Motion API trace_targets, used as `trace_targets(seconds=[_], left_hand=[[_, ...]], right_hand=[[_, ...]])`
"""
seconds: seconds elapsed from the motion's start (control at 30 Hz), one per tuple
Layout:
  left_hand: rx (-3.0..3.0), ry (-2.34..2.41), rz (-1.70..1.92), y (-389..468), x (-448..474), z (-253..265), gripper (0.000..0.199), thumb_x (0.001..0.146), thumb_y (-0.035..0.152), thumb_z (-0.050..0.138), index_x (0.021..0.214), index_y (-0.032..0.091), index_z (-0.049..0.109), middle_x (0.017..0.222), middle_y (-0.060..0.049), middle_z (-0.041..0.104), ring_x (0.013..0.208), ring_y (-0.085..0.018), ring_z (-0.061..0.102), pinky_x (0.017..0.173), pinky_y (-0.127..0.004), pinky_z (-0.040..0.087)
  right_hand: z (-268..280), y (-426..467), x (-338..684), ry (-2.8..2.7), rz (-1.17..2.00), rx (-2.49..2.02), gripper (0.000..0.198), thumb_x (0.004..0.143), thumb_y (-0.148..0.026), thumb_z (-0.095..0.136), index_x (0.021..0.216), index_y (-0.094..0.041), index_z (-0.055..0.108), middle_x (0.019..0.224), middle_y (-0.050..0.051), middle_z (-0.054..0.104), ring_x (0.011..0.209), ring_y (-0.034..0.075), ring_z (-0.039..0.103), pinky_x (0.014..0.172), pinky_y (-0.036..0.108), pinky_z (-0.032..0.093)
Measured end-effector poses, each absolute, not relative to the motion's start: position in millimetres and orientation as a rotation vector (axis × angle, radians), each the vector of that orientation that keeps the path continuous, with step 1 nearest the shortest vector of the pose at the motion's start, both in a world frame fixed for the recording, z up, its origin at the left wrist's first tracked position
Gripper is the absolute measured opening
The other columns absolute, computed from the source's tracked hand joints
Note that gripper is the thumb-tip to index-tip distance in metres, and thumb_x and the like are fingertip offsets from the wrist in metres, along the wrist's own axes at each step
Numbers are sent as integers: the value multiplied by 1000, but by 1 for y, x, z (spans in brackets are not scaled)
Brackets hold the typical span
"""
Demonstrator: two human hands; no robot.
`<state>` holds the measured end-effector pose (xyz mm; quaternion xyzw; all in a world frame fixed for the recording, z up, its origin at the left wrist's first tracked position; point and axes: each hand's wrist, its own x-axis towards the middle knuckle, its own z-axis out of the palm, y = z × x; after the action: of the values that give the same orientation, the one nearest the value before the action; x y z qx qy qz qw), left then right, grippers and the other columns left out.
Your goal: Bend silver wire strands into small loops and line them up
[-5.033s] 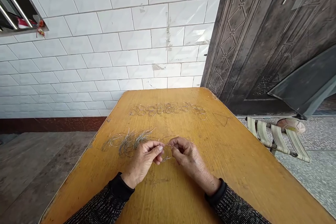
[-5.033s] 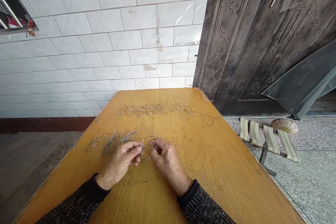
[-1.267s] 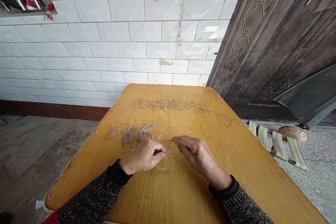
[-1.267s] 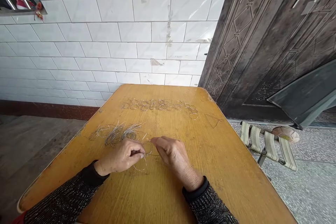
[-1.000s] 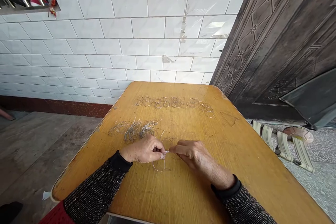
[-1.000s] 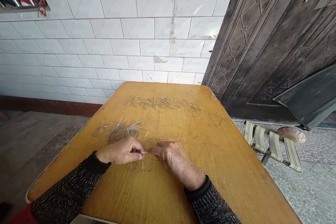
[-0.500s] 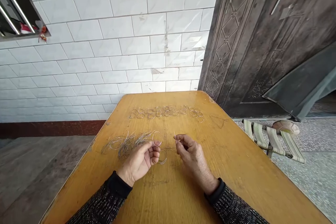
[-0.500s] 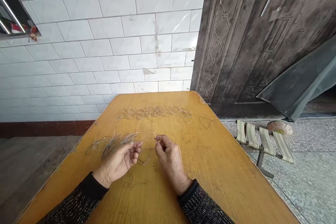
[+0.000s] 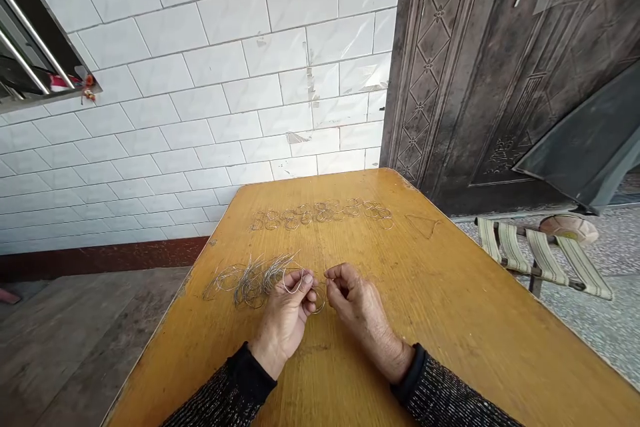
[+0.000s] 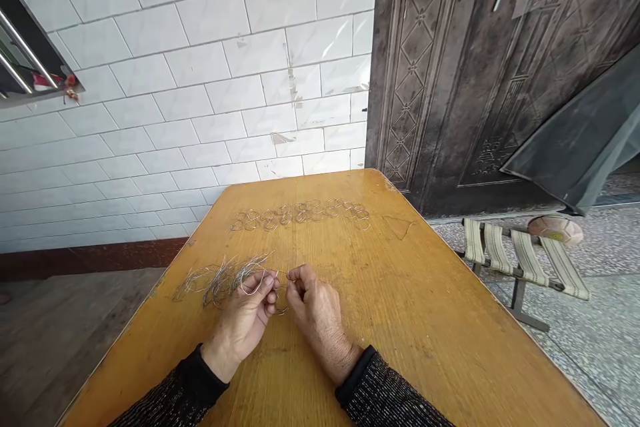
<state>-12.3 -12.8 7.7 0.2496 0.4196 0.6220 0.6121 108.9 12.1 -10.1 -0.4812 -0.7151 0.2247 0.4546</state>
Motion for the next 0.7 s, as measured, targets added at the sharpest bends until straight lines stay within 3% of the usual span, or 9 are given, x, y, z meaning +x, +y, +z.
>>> trace_targets(seconds=[0.4, 0.7], left_hand=[[269, 817, 1354, -10, -11, 9, 6, 79, 14, 56, 73, 12, 55, 62, 2, 55, 42, -1, 47, 38, -10, 37], [334, 765, 1156, -11, -15, 11, 9, 71, 17, 64, 72, 13, 56, 50, 7, 46, 34, 1, 35, 34, -10, 27]], right_hand=[[-11, 15, 111, -1605, 871, -989, 15, 81, -29, 44, 84, -17, 53, 60, -1, 53, 45, 9, 47, 44, 19, 39], [-5, 8, 112, -1586, 1043, -875, 16, 82, -30, 43, 87, -17, 49, 56, -5, 44, 41, 7, 41, 39, 17, 36]])
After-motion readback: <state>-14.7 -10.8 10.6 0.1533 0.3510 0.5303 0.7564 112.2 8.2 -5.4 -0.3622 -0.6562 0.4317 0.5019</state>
